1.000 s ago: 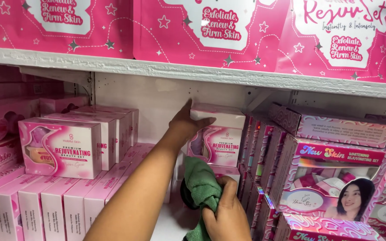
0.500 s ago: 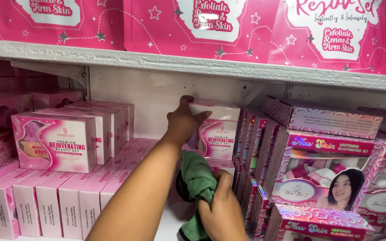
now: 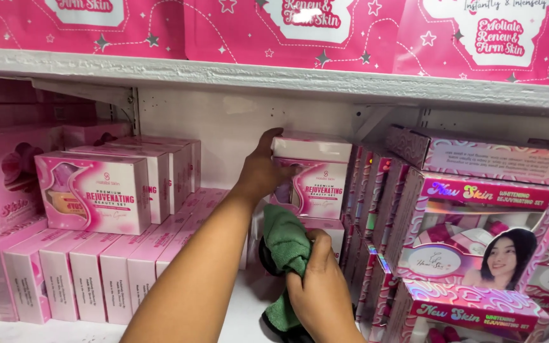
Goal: Wiping down cosmetic product boxes with a microfiber cloth and arranging them neatly on store shelves.
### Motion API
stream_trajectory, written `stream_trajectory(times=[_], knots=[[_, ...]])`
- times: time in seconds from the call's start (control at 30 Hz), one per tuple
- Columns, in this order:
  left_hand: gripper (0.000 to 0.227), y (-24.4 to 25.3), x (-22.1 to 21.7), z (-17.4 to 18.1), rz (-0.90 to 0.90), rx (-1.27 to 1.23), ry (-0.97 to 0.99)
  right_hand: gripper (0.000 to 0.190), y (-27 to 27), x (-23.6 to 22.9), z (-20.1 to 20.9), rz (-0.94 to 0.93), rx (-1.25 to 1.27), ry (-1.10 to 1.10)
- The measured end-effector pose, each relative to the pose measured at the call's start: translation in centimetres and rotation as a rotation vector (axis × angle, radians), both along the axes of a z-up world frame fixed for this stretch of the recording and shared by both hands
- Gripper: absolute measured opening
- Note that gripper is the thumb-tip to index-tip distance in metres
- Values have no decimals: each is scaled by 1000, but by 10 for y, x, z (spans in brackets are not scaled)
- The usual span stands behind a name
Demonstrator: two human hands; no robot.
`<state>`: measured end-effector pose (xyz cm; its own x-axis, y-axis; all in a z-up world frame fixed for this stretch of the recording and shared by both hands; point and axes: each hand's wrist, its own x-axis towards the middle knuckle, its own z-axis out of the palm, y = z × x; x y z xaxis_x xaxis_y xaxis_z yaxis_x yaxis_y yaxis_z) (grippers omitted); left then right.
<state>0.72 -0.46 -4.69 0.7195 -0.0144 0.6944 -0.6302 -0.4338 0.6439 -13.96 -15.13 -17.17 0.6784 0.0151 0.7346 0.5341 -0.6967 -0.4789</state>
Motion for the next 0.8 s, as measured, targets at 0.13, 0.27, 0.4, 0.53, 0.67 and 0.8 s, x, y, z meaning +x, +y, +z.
stream_trajectory(times=[0.13, 0.27, 0.4, 0.53, 0.67, 0.8], knots=[[107, -3, 5, -2, 33, 41, -93, 74, -6, 11, -1, -21, 91, -34], [125, 7, 7, -1, -23, -14, 103, 67, -10, 14, -7, -86, 256, -198], [126, 18, -52, 18, 162, 132, 184, 68, -7, 10, -6, -5, 355, -461], [107, 35, -88, 14, 320, 347, 276, 82, 1, -5, 6, 40, 353, -547], [53, 54, -80, -14, 443, 949, 307, 75, 0, 0, -4, 78, 445, -485], [61, 42, -87, -40, 514, 1144, 426, 59, 0, 16, -14, 212, 556, -445]])
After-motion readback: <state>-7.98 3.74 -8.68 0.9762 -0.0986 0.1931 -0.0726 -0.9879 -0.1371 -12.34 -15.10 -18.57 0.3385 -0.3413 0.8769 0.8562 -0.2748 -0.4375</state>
